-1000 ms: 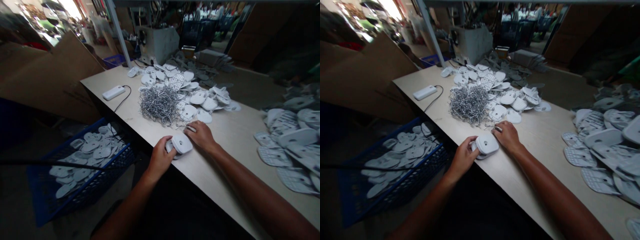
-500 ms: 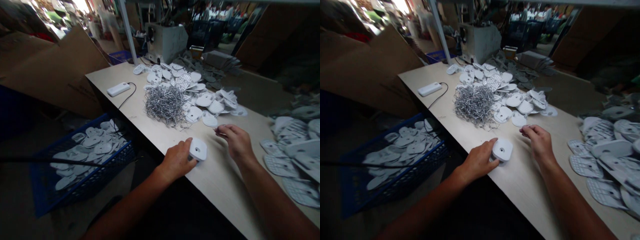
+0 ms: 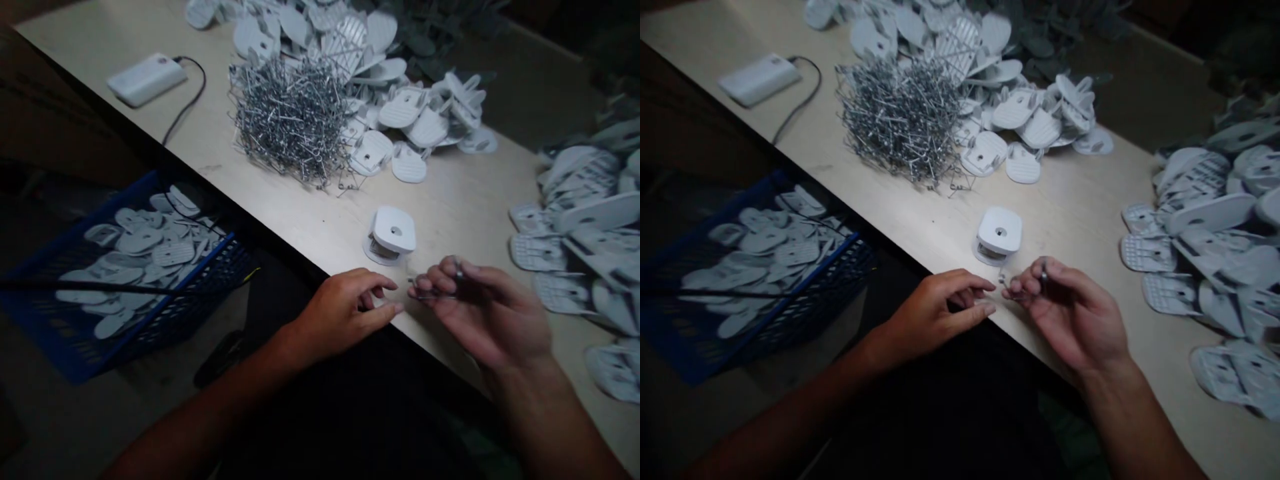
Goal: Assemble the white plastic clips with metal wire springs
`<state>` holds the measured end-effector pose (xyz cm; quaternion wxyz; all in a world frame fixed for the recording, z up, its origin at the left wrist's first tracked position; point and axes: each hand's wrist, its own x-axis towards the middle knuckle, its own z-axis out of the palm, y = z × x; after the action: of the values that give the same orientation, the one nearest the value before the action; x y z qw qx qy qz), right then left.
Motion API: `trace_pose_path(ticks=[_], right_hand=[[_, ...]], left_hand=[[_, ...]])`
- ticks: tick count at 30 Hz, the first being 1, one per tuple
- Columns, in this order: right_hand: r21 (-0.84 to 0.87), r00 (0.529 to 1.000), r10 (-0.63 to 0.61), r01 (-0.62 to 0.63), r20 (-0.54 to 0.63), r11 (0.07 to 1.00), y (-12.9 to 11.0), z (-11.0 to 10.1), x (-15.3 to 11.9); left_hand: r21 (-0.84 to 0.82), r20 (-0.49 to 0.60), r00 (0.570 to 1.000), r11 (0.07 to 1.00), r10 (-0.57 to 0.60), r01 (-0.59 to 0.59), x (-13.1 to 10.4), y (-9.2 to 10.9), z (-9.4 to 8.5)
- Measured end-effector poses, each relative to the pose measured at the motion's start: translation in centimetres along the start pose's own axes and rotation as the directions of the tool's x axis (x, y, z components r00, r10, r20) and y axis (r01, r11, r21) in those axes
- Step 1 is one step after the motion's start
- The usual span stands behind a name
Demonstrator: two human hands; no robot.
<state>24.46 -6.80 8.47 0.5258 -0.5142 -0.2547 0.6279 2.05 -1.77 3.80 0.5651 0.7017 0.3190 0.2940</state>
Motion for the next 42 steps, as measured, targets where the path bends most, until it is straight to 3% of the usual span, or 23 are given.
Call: trace_pose_path(ticks=[2,6,10,15,20,25,32,42], right_hand=[[0.031,0.998,0.049,-0.051,0.05,0.998,1.3,1.0,-0.2],[0.058,0.998,0.058,-0.06,0.037,0.996,3.3,1.6,0.1],[-0.121,0.998,0.01,-0.017,-0.056,0.993,4.6,1.1,0.1],[-0.239,0.998,0.03,-0.042,-0.054,0.97,5.1,0.6,-0.4],[-0.289,0.995,-0.029,0.001,-0.091,0.957,5.6,0.7,-0.4],[-0.346,0.99,-0.092,0.051,-0.104,0.937,5.9,0.3,0.4],[-0.281,0.995,-0.016,-0.011,-0.096,0.96,6.0,-0.4,1.8],[-0.263,0.993,0.096,-0.111,-0.068,0.959,5.2,-0.9,3.0]], left_hand=[[-0.016,-0.016,1.0,1.0,0.022,-0.022,-0.3,-0.1,0.6],[-0.016,-0.173,0.985,1.0,0.019,-0.022,-0.2,-0.5,0.7],[-0.118,-0.276,0.958,0.992,-0.083,0.052,0.0,-0.8,0.3],[-0.209,-0.141,0.962,0.957,-0.234,0.202,0.1,-1.1,-0.6],[-0.164,-0.039,0.971,0.96,-0.238,0.228,0.2,-1.3,-1.3],[0.002,-0.039,0.983,0.983,-0.182,0.182,1.2,-1.6,-1.6],[0.287,-0.091,0.989,0.949,-0.113,0.135,2.6,-2.2,-1.9],[0.275,-0.032,0.986,0.947,-0.161,0.164,3.6,-2.7,-2.3]])
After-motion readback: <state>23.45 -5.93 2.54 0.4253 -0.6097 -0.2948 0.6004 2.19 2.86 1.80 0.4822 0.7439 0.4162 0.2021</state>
